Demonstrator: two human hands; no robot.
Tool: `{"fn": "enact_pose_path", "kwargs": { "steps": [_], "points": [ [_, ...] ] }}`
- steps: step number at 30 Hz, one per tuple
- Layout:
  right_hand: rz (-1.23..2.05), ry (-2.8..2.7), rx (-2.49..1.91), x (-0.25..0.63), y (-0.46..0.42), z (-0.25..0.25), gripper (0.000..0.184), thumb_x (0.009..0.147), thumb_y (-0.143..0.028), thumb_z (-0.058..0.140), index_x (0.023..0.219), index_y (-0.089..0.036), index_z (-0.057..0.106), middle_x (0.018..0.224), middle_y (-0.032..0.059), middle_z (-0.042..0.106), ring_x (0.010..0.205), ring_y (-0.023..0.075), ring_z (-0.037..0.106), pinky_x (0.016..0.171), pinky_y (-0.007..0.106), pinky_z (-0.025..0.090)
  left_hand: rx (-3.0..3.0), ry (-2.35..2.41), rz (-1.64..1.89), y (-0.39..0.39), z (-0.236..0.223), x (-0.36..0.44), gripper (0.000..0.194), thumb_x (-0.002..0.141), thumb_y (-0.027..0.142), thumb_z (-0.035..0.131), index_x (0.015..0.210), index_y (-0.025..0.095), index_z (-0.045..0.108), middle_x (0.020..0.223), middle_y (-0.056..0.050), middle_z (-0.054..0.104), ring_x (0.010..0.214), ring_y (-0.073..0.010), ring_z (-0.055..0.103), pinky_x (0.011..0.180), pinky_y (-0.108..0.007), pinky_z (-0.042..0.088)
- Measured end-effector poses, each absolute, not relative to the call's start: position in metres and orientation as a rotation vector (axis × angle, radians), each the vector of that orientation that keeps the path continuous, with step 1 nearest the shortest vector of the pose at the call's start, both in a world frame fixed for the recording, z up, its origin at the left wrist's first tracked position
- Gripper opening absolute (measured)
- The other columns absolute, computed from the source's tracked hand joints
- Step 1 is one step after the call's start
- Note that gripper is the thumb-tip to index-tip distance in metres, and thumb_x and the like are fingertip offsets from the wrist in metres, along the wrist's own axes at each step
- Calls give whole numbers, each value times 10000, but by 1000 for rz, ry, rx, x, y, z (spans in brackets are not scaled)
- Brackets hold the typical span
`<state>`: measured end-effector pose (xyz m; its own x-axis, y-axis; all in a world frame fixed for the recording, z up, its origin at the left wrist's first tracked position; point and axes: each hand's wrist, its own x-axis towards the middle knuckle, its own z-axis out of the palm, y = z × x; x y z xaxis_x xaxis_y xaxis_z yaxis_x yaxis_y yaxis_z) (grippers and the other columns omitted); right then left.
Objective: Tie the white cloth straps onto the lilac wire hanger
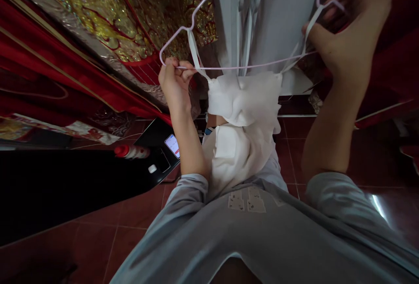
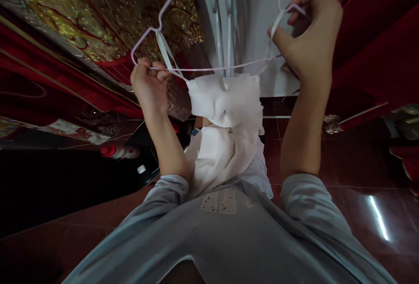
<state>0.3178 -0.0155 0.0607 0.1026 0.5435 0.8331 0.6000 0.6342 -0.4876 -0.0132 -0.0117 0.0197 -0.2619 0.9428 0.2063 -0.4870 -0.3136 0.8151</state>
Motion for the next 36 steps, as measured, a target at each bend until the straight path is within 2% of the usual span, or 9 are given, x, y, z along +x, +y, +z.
{"fn": "enact_pose_path", "kwargs": {
  "steps": [3, 6, 9, 13, 18, 24, 30, 33, 36],
  "points": [
    [-284, -1530, -827, 307, -21, 57, 546, 536, 59, 581, 988, -219, 711, 907, 18, 633, 844, 169, 574, 741, 281, 407, 841, 796, 1743, -13, 20, -12, 513, 1147, 149, 219, 711, 226, 477, 666, -22, 589, 620, -180, 594, 708, -295, 504],
    [-423, -1302, -689, 281, -35, 46, 393, 651, -4, 481, 872, -221, 723, 808, 36, 606, 822, 179, 582, 748, 306, 427, 852, 785, 1720, -13, 19, -12, 523, 1151, 154, 190, 719, 221, 477, 664, -15, 592, 628, -174, 581, 708, -276, 503],
    [-234, -1301, -804, 249, -55, 26, 328, 755, -61, 465, 886, -223, 719, 811, 36, 608, 702, 139, 519, 694, 298, 430, 875, 723, 1708, -13, 17, -14, 550, 1157, 163, 165, 721, 218, 496, 661, -13, 601, 632, -169, 560, 724, -273, 496],
    [118, -1448, -1099, 222, -74, -1, 353, 764, -148, 604, 1080, -286, 680, 1092, 25, 594, 575, 71, 382, 525, 256, 365, 866, 685, 1737, -16, 17, -15, 534, 1163, 181, 174, 742, 221, 500, 664, -5, 616, 635, -171, 548, 714, -272, 476],
    [210, -1445, -1183, 222, -74, -12, 227, 827, -281, 633, 1048, -327, 655, 1094, 37, 533, 585, 95, 365, 513, 285, 361, 792, 724, 1663, -27, 13, -5, 471, 1162, 244, 230, 799, 238, 531, 798, -10, 677, 771, -195, 620, 800, -302, 479],
    [212, -1464, -1179, 220, -67, -18, 229, 857, -381, 590, 1083, -367, 628, 1117, 32, 521, 655, 138, 419, 525, 302, 385, 1125, 937, 1650, -43, -11, 12, 205, 1022, 158, 498, 900, 229, 647, 979, -40, 712, 1052, -243, 640, 837, -335, 476],
    [150, -1420, -1167, 229, -62, -21, 262, 923, -544, 512, 1012, -345, 657, 1076, 59, 526, 788, 171, 492, 551, 300, 390, 1288, 832, 1588, -59, -6, 2, 214, 1033, 255, 558, 897, 244, 723, 900, -52, 680, 731, -203, 610, 571, -274, 467],
    [154, -1425, -1192, 230, -61, -20, 204, 898, -497, 559, 1007, -346, 642, 1078, 46, 527, 738, 152, 454, 528, 292, 368, 1223, 720, 1449, -70, 14, -5, 326, 1064, 269, 449, 964, 229, 756, 949, -80, 673, 541, -168, 517, 462, -279, 406],
    [183, -1436, -1176, 229, -62, -20, 188, 870, -427, 597, 1027, -330, 636, 1090, 48, 519, 669, 139, 414, 526, 302, 352, 1053, 653, 1392, -71, 41, -9, 471, 1110, 295, 300, 1030, 223, 758, 1114, -100, 675, 564, -187, 527, 488, -308, 433]
  ]
}}
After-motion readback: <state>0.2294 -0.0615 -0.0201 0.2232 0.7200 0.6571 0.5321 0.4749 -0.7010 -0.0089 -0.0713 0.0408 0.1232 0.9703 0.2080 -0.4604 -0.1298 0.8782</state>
